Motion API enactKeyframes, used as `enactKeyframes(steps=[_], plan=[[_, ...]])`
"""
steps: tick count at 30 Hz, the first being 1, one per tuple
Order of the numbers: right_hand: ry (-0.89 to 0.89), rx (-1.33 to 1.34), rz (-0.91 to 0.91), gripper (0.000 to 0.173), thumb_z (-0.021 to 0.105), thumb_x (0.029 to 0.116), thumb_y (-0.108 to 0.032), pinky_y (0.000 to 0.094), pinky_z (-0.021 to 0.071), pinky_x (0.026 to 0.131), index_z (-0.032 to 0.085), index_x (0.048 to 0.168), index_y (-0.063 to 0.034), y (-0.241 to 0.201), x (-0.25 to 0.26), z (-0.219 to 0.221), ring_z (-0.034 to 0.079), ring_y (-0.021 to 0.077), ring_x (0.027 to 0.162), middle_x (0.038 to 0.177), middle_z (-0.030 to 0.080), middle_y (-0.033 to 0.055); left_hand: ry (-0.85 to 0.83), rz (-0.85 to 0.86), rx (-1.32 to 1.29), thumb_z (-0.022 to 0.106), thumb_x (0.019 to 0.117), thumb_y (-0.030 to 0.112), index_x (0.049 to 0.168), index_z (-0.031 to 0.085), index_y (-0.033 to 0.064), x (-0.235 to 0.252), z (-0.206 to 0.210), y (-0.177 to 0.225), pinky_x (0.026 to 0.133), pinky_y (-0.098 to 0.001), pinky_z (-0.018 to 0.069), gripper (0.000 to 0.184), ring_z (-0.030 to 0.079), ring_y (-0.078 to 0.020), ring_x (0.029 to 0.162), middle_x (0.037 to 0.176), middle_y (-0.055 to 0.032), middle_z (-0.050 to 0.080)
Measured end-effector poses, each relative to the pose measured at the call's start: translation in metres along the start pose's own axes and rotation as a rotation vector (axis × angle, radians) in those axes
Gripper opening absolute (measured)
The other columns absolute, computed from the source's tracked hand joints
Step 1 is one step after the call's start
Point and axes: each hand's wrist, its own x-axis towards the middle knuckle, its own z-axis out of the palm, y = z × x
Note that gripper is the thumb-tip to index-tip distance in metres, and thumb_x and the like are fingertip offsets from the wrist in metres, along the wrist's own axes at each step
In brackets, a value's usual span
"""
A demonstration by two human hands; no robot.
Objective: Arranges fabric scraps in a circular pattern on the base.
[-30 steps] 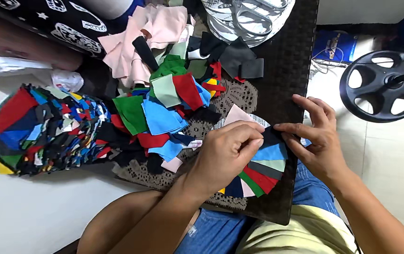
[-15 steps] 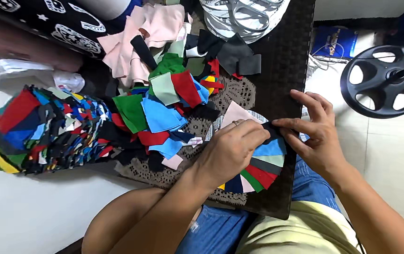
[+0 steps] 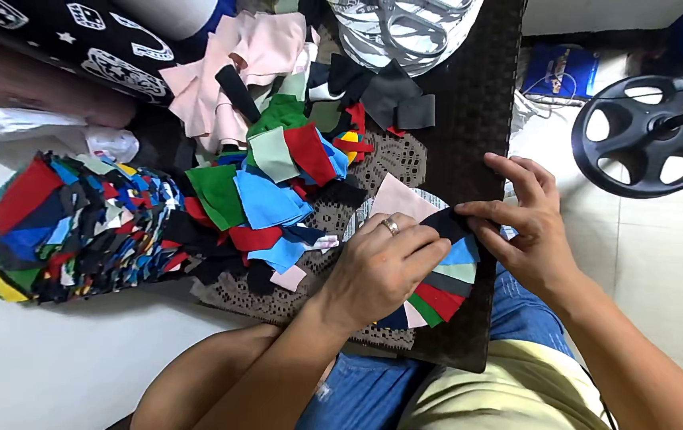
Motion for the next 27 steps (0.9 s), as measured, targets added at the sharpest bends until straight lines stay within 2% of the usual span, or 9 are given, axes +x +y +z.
enactKeyframes(steps=[8, 12, 15, 16, 18, 19, 22, 25, 27], plan=[[-0.002, -0.008, -0.001, 0.019, 0.064, 0.0947, -0.026, 0.0602, 0.0317, 0.111, 0.082, 0.1, -0.0227, 0.001, 0.0, 0.0, 0.036, 0.0429, 0.144, 0.148, 0.053, 0.0184, -0.016, -0.027, 0.058, 0.061, 0.1024, 0.018, 0.103, 0.078, 0.014, -0.01, 0.004, 0.004, 0.09, -0.0379, 0.0434, 0.017, 0.065, -0.0197, 0.094, 0.093, -0.0031, 0.075], [-0.002, 0.016, 0.017, 0.018, 0.065, 0.0947, -0.026, 0.0608, 0.0298, 0.111, 0.082, 0.099, -0.0229, 0.0, -0.001, 0.0, 0.034, 0.0419, 0.145, 0.149, 0.053, 0.0174, -0.046, -0.055, 0.045, 0.053, 0.1066, 0.034, 0.105, 0.079, 0.0146, -0.014, 0.003, 0.006, 0.093, -0.0397, 0.0417, 0.033, 0.065, -0.0214, 0.096, 0.096, -0.0049, 0.075], [-0.005, 0.254, 0.123, 0.02, 0.062, 0.0976, -0.021, 0.0518, 0.028, 0.12, 0.081, 0.104, -0.0194, -0.002, -0.001, -0.006, 0.032, 0.0315, 0.15, 0.153, 0.05, 0.0118, -0.044, -0.105, -0.024, 0.049, 0.1065, 0.042, 0.106, 0.079, 0.0167, -0.016, 0.002, 0.006, 0.098, -0.0404, 0.0406, 0.039, 0.064, -0.0206, 0.101, 0.1, -0.0044, 0.074], [0.016, 0.387, 0.177, 0.021, 0.06, 0.0991, -0.018, 0.044, 0.0341, 0.12, 0.081, 0.106, -0.0179, -0.002, -0.001, -0.01, 0.036, 0.0255, 0.149, 0.153, 0.051, 0.009, -0.034, -0.124, -0.046, 0.049, 0.1061, 0.043, 0.108, 0.078, 0.0171, -0.016, 0.002, 0.007, 0.1, -0.04, 0.0403, 0.038, 0.064, -0.0199, 0.103, 0.103, -0.004, 0.074], [0.093, 0.575, 0.268, 0.023, 0.057, 0.1008, -0.017, 0.0322, 0.049, 0.108, 0.079, 0.108, -0.0193, 0.0, -0.001, -0.017, 0.049, 0.0166, 0.139, 0.149, 0.055, 0.0029, 0.003, -0.159, -0.078, 0.049, 0.1058, 0.041, 0.111, 0.076, 0.0168, -0.016, 0.002, 0.009, 0.103, -0.0388, 0.0401, 0.036, 0.064, -0.0187, 0.109, 0.111, -0.0038, 0.074], [0.127, 0.606, 0.292, 0.025, 0.056, 0.1012, -0.016, 0.0301, 0.051, 0.105, 0.079, 0.109, -0.02, 0.003, -0.001, -0.021, 0.052, 0.0148, 0.137, 0.148, 0.056, 0.0014, 0.034, -0.172, -0.073, 0.049, 0.1064, 0.039, 0.112, 0.075, 0.016, -0.015, 0.003, 0.01, 0.104, -0.0379, 0.0403, 0.036, 0.064, -0.0184, 0.112, 0.113, -0.0039, 0.075], [0.184, 0.579, 0.31, 0.024, 0.056, 0.1016, -0.017, 0.0297, 0.0488, 0.107, 0.079, 0.108, -0.0192, 0.011, -0.003, -0.025, 0.05, 0.0147, 0.138, 0.146, 0.058, 0.0016, 0.067, -0.195, 0.002, 0.044, 0.109, 0.035, 0.12, 0.071, 0.0108, -0.01, 0.008, 0.017, 0.111, -0.0395, 0.0389, 0.038, 0.061, -0.0214, 0.127, 0.126, -0.0078, 0.073], [0.2, 0.537, 0.33, 0.023, 0.056, 0.1009, -0.016, 0.0291, 0.0499, 0.105, 0.079, 0.107, -0.0192, 0.016, -0.007, -0.022, 0.053, 0.0142, 0.135, 0.144, 0.06, 0.0016, -0.081, -0.224, 0.097, 0.032, 0.1097, 0.051, 0.143, 0.056, 0.0084, -0.005, 0.015, 0.034, 0.121, -0.0481, 0.0243, 0.059, 0.045, -0.025, 0.145, 0.148, -0.0114, 0.058], [0.211, 0.527, 0.337, 0.023, 0.057, 0.0994, -0.013, 0.0284, 0.0512, 0.104, 0.079, 0.106, -0.0173, 0.018, -0.01, -0.02, 0.056, 0.0142, 0.132, 0.142, 0.061, 0.0034, -0.157, -0.238, 0.129, 0.025, 0.1055, 0.064, 0.151, 0.046, 0.0085, -0.005, 0.022, 0.043, 0.123, -0.0513, 0.0139, 0.075, 0.036, -0.0239, 0.151, 0.157, -0.0109, 0.048]])
